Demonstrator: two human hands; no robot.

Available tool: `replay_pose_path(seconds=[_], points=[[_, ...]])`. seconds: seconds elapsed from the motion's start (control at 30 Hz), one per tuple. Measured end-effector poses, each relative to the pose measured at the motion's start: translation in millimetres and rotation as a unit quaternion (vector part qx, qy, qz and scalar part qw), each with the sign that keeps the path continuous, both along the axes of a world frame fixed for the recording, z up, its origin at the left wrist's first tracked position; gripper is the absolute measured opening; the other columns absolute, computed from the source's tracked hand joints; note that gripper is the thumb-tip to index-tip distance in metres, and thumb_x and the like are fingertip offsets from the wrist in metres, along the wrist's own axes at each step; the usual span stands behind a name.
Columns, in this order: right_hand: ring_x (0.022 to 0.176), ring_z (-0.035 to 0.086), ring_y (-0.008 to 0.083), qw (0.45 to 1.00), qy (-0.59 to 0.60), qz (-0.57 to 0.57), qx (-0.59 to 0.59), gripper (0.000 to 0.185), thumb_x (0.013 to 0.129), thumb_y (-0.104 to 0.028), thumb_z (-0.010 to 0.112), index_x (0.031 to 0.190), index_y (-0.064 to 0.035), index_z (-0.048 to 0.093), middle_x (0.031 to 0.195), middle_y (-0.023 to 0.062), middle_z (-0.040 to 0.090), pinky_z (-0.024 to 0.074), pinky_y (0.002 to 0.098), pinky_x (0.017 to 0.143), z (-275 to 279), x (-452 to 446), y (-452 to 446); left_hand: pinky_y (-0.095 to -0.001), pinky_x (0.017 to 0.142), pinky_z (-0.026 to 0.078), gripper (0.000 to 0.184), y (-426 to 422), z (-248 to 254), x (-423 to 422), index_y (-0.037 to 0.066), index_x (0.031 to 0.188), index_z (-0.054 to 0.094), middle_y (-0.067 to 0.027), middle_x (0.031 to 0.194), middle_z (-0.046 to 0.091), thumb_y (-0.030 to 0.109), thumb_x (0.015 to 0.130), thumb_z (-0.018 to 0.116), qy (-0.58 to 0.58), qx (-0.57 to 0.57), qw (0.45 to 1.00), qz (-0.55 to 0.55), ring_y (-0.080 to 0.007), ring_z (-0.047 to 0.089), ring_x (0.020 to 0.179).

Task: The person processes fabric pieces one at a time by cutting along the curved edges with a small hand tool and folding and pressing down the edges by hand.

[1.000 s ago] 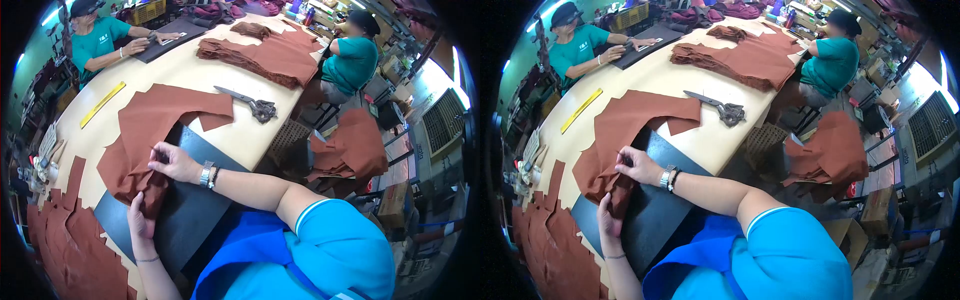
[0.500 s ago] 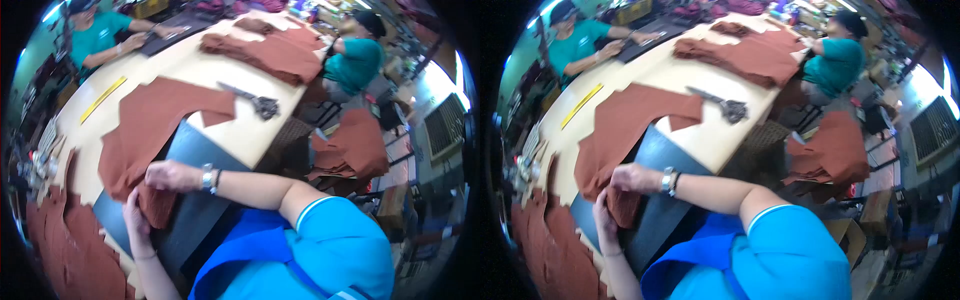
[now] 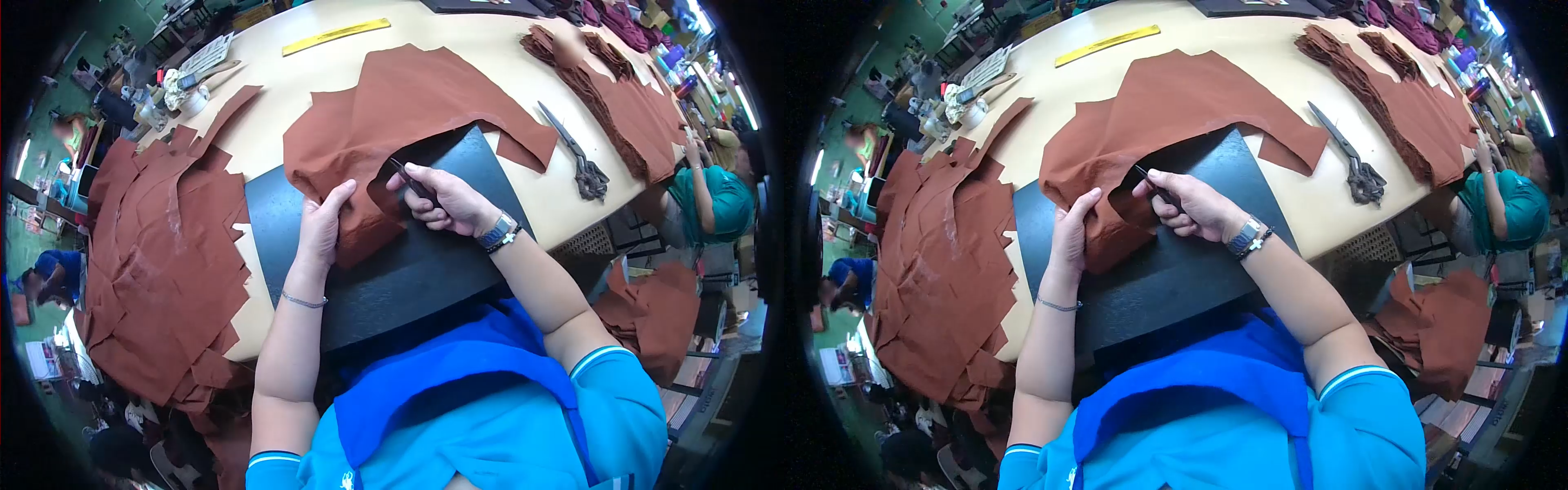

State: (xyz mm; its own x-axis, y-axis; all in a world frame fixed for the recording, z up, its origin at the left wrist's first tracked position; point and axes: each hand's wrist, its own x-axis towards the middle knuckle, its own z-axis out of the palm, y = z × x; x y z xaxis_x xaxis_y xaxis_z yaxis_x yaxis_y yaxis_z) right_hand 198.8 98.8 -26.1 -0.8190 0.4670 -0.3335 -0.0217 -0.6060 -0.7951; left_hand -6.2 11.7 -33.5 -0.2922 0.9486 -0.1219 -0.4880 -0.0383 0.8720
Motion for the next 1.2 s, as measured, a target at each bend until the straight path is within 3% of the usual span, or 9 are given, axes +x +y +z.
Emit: replay_pose_path(seconds=[0.4,0.53,0.87,1.2], points=[[0.044,0.025,0.0021,1.0,-0.003,-0.025,0.019,0.039,0.107,-0.044,0.039,0.103,-0.0097,0.056,0.061,-0.0061,0.036,0.0199,0.018,0.037,-5,-4,2,-0.0328,0.099,0.049,0.049,0,-9,-3,0.003,0.135,0.051,-0.0082,0.127,0.061,0.01,0.09,0.07,0.017,-0.019,1.0,-0.017,-0.0181,0.06,0.115],[0.043,0.025,0.002,1.0,-0.007,-0.021,-0.022,0.039,0.107,-0.045,0.038,0.103,-0.0097,0.056,0.061,-0.0068,0.037,0.0184,0.0187,0.038,-1,-2,0,-0.0328,0.099,0.049,0.048,-1,-8,-3,0.002,0.134,0.052,-0.0083,0.127,0.061,0.011,0.09,0.07,0.02,-0.013,1.0,-0.006,-0.0181,0.06,0.114],[0.043,0.024,0.0025,1.0,0.001,-0.022,0.008,0.039,0.108,-0.045,0.038,0.102,-0.0099,0.056,0.061,-0.0064,0.037,0.019,0.0195,0.039,-3,-3,-1,-0.0323,0.097,0.051,0.049,0,-11,-2,0.001,0.134,0.052,-0.0081,0.127,0.062,0.01,0.09,0.071,0.02,-0.025,0.999,-0.006,-0.0181,0.061,0.113],[0.043,0.024,0.0027,0.999,-0.003,-0.025,0.042,0.038,0.108,-0.043,0.038,0.099,-0.0102,0.055,0.059,-0.0062,0.037,0.0192,0.0199,0.038,-4,-5,-1,-0.0346,0.104,0.046,0.057,1,-9,-2,0.001,0.141,0.045,-0.0098,0.134,0.057,0.009,0.09,0.07,0.053,-0.021,0.998,-0.012,-0.0203,0.057,0.12]])
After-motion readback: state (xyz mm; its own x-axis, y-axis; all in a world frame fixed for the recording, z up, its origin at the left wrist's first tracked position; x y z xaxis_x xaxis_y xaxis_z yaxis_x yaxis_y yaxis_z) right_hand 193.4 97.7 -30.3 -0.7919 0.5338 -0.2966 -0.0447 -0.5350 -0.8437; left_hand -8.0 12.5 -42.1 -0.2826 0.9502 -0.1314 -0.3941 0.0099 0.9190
